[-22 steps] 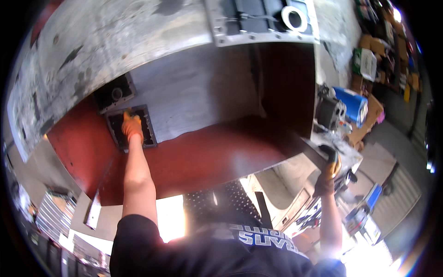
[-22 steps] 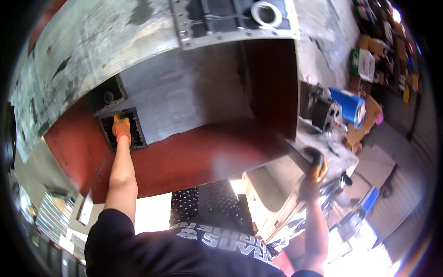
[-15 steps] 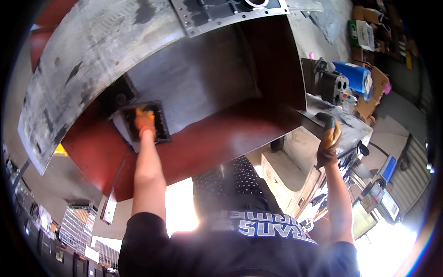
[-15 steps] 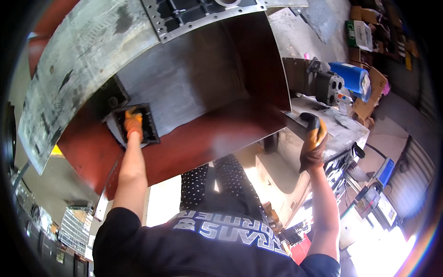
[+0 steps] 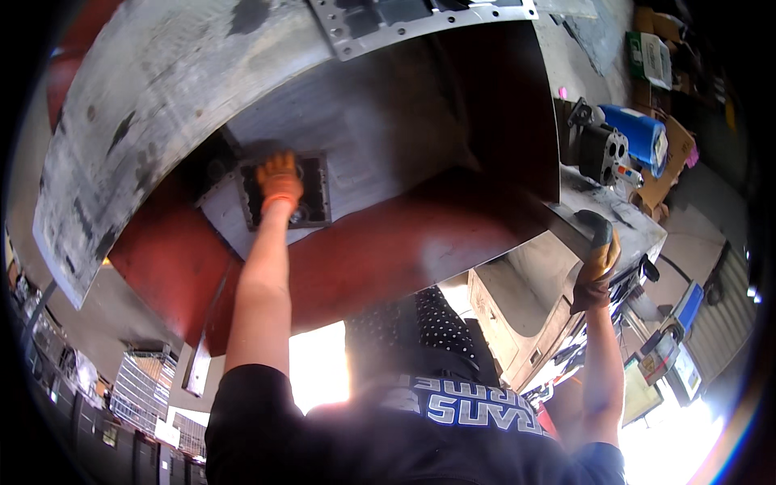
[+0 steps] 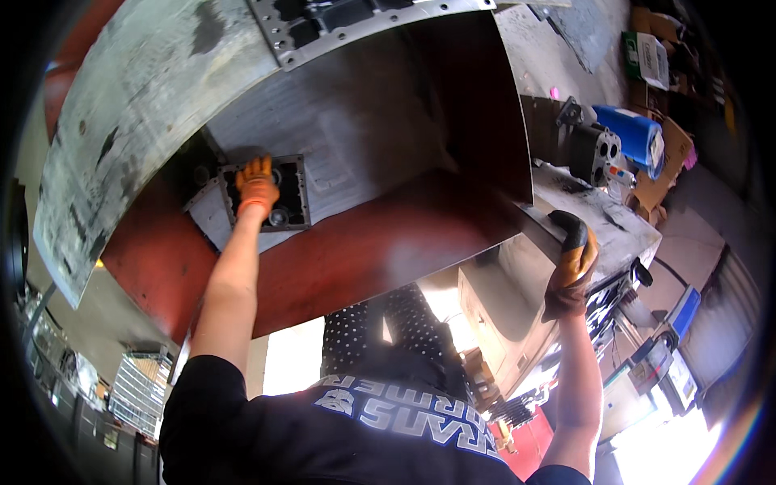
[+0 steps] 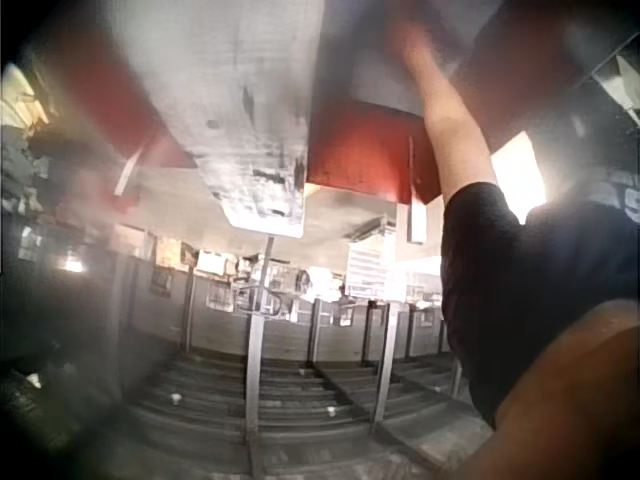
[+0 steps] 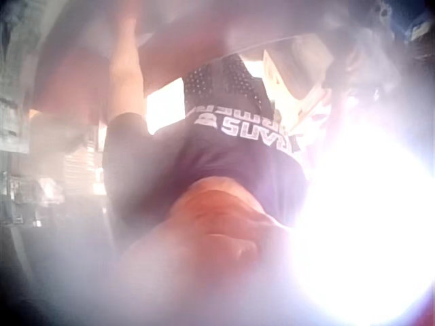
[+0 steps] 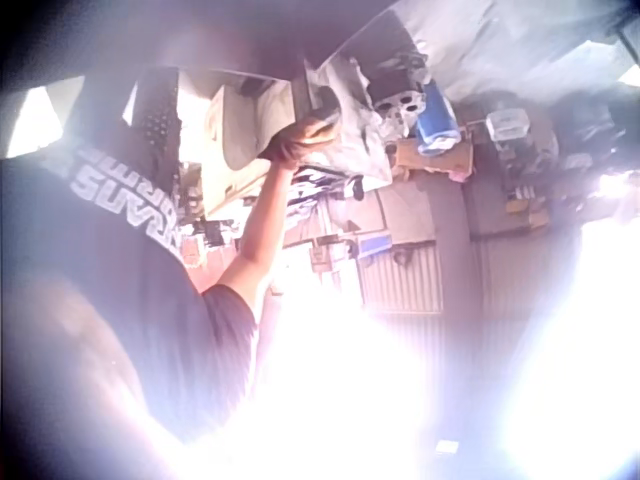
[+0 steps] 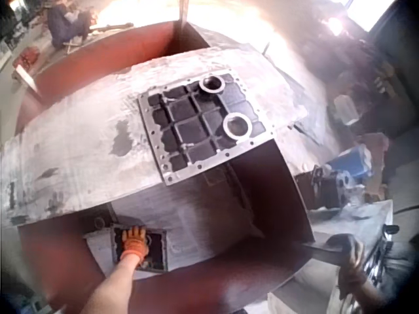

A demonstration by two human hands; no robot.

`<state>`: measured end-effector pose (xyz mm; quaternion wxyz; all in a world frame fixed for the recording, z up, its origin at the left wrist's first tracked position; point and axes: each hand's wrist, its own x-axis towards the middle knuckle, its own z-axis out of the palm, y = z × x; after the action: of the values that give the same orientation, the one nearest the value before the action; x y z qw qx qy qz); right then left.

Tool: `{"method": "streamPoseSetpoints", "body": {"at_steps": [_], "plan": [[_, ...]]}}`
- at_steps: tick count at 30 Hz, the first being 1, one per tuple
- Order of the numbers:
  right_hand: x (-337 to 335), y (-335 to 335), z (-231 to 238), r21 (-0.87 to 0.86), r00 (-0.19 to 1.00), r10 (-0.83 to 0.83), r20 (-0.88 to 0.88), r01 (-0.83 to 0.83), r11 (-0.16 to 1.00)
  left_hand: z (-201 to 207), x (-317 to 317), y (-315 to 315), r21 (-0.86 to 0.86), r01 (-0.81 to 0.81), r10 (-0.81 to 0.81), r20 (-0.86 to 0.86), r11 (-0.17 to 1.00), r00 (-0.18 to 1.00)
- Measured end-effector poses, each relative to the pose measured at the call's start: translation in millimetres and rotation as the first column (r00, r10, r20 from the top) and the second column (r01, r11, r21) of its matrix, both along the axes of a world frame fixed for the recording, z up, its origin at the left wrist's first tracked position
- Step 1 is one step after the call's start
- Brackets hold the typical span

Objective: The person picks up metal plates from a crate, places them on a metal workbench for processing, and luego places them inside a large red metal structure. The person then uses a hand tool to perform a task on a metal plate on the workbench before returning it to the crate.

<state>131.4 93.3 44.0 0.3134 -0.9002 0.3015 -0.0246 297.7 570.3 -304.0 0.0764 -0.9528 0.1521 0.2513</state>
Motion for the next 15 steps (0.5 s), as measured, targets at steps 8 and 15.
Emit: {"method": "streamPoseSetpoints", "body": {"at_steps": [8, 15], "plan": [[5.0, 8.9, 10.8, 0.032, 0.992, -0.081, -0.096, 0.084, 0.996, 13.8, 51.1, -14.7, 0.045, 0.216, -0.205, -0.179, 0.975, 0.962], [18.6, 20.6, 22.7, 0.018, 0.99, -0.06, -0.13, 0.063, 0.998, -12.4, 55.6, -5.0, 0.066, 0.26, -0.238, -0.239, 0.963, 0.941]]}}
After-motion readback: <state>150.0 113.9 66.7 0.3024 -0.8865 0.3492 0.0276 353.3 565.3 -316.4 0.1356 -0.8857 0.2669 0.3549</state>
